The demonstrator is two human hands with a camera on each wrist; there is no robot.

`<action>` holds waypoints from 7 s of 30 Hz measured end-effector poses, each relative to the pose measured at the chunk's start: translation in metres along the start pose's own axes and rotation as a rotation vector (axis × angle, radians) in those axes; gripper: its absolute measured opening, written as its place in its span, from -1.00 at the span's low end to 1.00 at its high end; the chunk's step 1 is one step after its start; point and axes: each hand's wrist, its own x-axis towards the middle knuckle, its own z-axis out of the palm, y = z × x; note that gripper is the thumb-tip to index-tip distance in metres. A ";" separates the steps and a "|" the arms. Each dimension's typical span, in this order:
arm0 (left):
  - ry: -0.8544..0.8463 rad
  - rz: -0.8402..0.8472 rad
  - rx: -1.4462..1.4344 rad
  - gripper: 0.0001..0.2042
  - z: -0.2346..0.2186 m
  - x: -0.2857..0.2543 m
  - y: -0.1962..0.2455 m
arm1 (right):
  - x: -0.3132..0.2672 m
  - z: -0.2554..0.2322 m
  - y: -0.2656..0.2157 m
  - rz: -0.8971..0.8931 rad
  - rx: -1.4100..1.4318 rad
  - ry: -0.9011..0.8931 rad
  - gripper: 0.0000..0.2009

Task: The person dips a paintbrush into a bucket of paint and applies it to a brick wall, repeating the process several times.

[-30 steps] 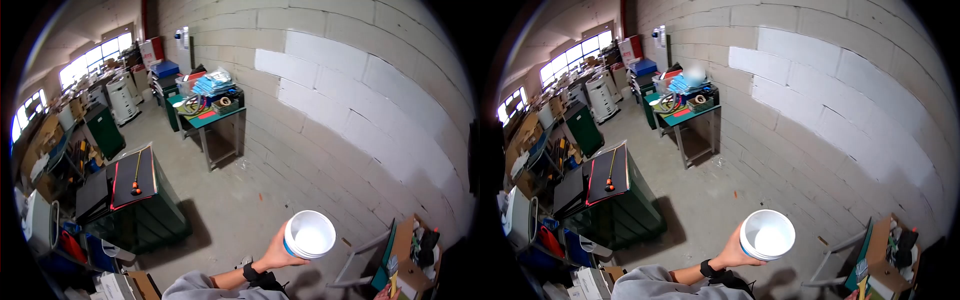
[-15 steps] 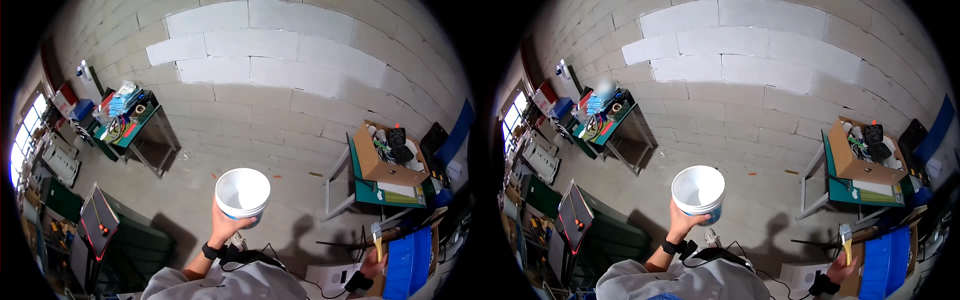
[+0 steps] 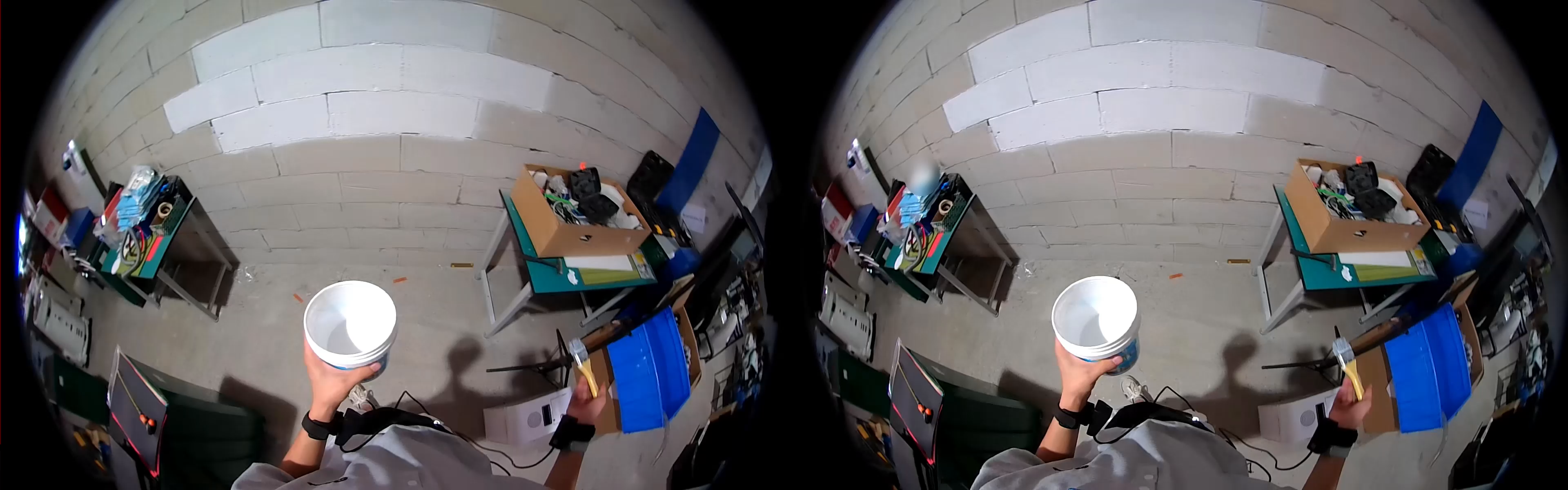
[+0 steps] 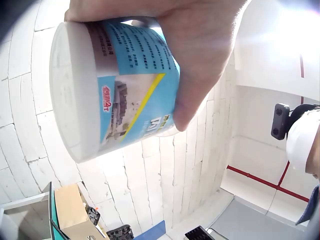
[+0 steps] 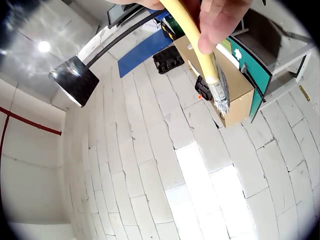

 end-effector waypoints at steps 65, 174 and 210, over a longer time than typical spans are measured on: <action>0.008 0.380 0.029 0.05 0.089 0.048 0.053 | -0.188 0.468 0.061 -0.814 -1.195 -1.656 -0.70; -0.383 0.238 -0.069 0.12 0.109 0.700 -0.112 | 0.248 0.976 0.291 -1.267 -0.235 -0.695 -0.64; -0.391 0.191 -0.091 0.12 0.091 0.683 -0.109 | 0.297 0.923 0.229 -1.377 -0.403 -0.437 -0.71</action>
